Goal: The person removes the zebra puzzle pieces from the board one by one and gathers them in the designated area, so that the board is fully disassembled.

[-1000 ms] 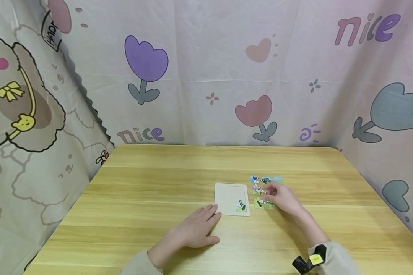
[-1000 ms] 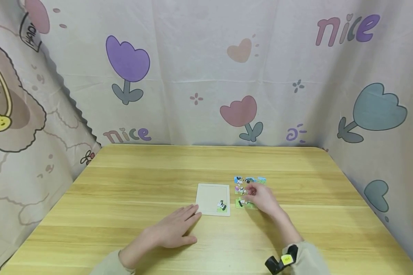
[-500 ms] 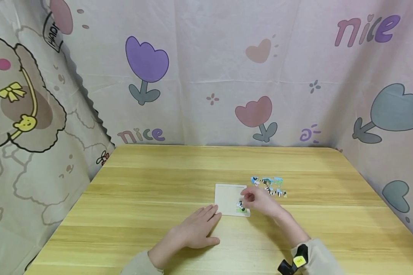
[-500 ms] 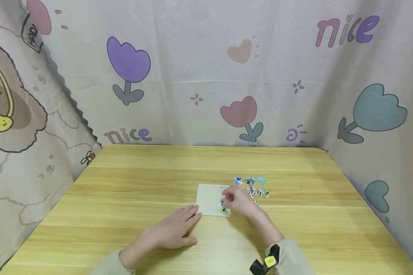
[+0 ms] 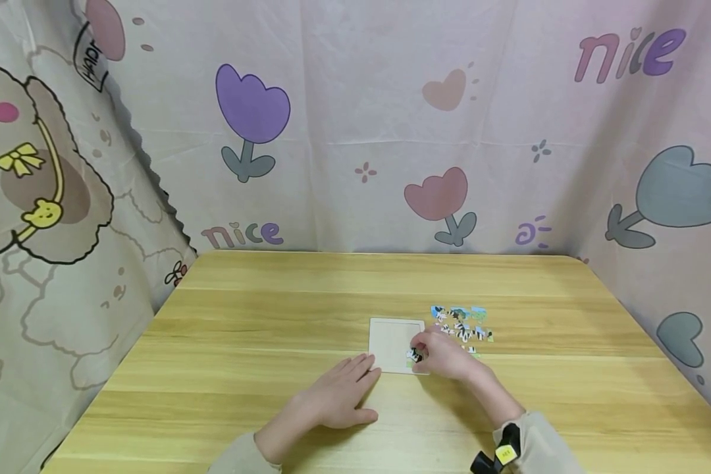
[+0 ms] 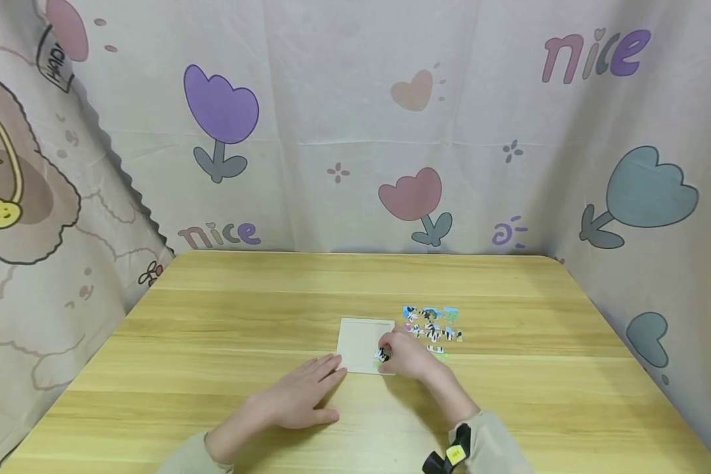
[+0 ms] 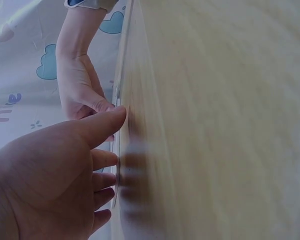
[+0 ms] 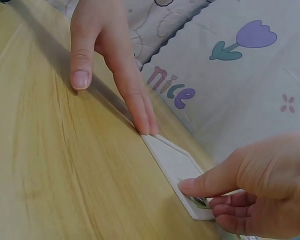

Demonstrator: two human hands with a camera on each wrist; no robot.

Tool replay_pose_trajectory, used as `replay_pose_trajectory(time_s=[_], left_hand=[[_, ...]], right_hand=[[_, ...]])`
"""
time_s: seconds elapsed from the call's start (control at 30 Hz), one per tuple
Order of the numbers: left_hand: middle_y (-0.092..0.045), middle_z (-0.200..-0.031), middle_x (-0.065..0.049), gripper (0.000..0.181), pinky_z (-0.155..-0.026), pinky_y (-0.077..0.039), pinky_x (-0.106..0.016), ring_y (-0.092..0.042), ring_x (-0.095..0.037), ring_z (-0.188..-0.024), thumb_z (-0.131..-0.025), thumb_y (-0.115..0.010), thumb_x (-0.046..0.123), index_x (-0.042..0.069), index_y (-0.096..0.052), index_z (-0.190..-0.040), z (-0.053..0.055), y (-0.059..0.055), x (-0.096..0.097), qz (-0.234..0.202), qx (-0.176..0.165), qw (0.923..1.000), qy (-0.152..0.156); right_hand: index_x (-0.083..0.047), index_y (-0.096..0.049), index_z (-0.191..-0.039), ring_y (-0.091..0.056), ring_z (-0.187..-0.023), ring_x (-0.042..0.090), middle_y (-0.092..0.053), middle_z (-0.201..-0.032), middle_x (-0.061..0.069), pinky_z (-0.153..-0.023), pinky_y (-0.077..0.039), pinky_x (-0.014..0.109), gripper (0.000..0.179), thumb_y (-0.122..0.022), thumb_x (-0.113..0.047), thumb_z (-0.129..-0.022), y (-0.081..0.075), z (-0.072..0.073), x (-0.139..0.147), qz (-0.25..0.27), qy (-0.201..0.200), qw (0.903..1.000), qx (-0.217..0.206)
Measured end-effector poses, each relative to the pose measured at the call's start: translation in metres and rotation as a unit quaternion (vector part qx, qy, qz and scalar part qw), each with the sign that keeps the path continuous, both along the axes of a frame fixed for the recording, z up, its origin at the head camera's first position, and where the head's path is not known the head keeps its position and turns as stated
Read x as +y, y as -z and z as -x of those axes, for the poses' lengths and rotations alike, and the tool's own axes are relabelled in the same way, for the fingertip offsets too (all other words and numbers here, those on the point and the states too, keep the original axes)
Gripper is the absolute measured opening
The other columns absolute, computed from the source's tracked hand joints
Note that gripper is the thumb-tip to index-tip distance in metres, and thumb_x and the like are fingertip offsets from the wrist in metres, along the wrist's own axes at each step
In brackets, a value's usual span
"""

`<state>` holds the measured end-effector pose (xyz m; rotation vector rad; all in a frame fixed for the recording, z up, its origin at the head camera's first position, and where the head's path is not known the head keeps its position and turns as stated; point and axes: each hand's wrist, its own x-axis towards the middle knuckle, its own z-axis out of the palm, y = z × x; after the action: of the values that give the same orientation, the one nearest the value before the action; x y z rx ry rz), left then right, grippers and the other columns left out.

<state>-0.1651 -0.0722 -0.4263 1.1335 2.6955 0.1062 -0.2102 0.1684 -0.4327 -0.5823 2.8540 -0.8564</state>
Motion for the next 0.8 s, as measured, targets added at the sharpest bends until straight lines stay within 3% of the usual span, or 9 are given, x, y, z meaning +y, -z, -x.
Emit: replay_pose_trajectory(time_s=[0.17, 0.37, 0.5, 0.67, 0.8], left_hand=[[-0.022, -0.151, -0.012, 0.072, -0.112, -0.019, -0.038, -0.018, -0.024, -0.139, -0.089, -0.05, 0.053, 0.009, -0.034, -0.144, 0.0, -0.001, 0.0, 0.005, 0.002, 1.0, 0.002], [-0.023, -0.151, -0.012, 0.072, -0.112, -0.018, -0.037, -0.018, -0.024, -0.139, -0.089, -0.05, 0.053, 0.009, -0.034, -0.144, 0.001, -0.001, 0.001, 0.01, 0.007, 0.9999, 0.002], [-0.022, -0.151, -0.012, 0.072, -0.112, -0.018, -0.037, -0.018, -0.024, -0.139, -0.089, -0.05, 0.053, 0.009, -0.033, -0.144, 0.001, 0.0, 0.002, 0.011, 0.006, 0.9999, 0.002], [-0.022, -0.151, -0.011, 0.071, -0.112, -0.019, -0.038, -0.018, -0.024, -0.139, -0.089, -0.05, 0.052, 0.01, -0.033, -0.144, 0.002, 0.002, 0.001, 0.009, 0.007, 0.9999, 0.002], [-0.022, -0.152, -0.009, 0.071, -0.112, -0.019, -0.038, -0.018, -0.023, -0.139, -0.089, -0.05, 0.052, 0.011, -0.033, -0.144, 0.001, 0.003, 0.0, 0.008, 0.007, 0.9999, -0.001]], right_hand=[[-0.001, -0.064, -0.094, -0.044, -0.08, 0.014, -0.049, -0.084, -0.001, -0.073, -0.045, 0.032, 0.034, -0.081, -0.007, -0.064, -0.001, 0.001, -0.002, 0.002, 0.006, 0.9999, -0.014], [-0.006, -0.055, -0.087, -0.043, -0.077, 0.016, -0.047, -0.083, 0.001, -0.068, -0.042, 0.03, 0.035, -0.08, -0.001, -0.063, 0.0, 0.003, -0.001, 0.04, 0.012, 0.9985, -0.035], [-0.008, -0.052, -0.088, -0.045, -0.072, 0.016, -0.049, -0.08, 0.002, -0.063, -0.041, 0.029, 0.032, -0.076, 0.001, -0.069, 0.003, 0.003, 0.001, 0.067, 0.016, 0.9968, -0.04], [-0.008, -0.053, -0.089, -0.05, -0.071, 0.014, -0.053, -0.077, -0.001, -0.062, -0.046, 0.026, 0.021, -0.068, 0.001, -0.078, 0.008, 0.004, 0.009, 0.119, 0.001, 0.9923, -0.032], [-0.004, -0.054, -0.091, -0.052, -0.072, 0.014, -0.054, -0.078, 0.001, -0.061, -0.046, 0.023, 0.017, -0.066, 0.0, -0.08, 0.011, 0.007, 0.023, 0.175, -0.018, 0.9837, -0.04]])
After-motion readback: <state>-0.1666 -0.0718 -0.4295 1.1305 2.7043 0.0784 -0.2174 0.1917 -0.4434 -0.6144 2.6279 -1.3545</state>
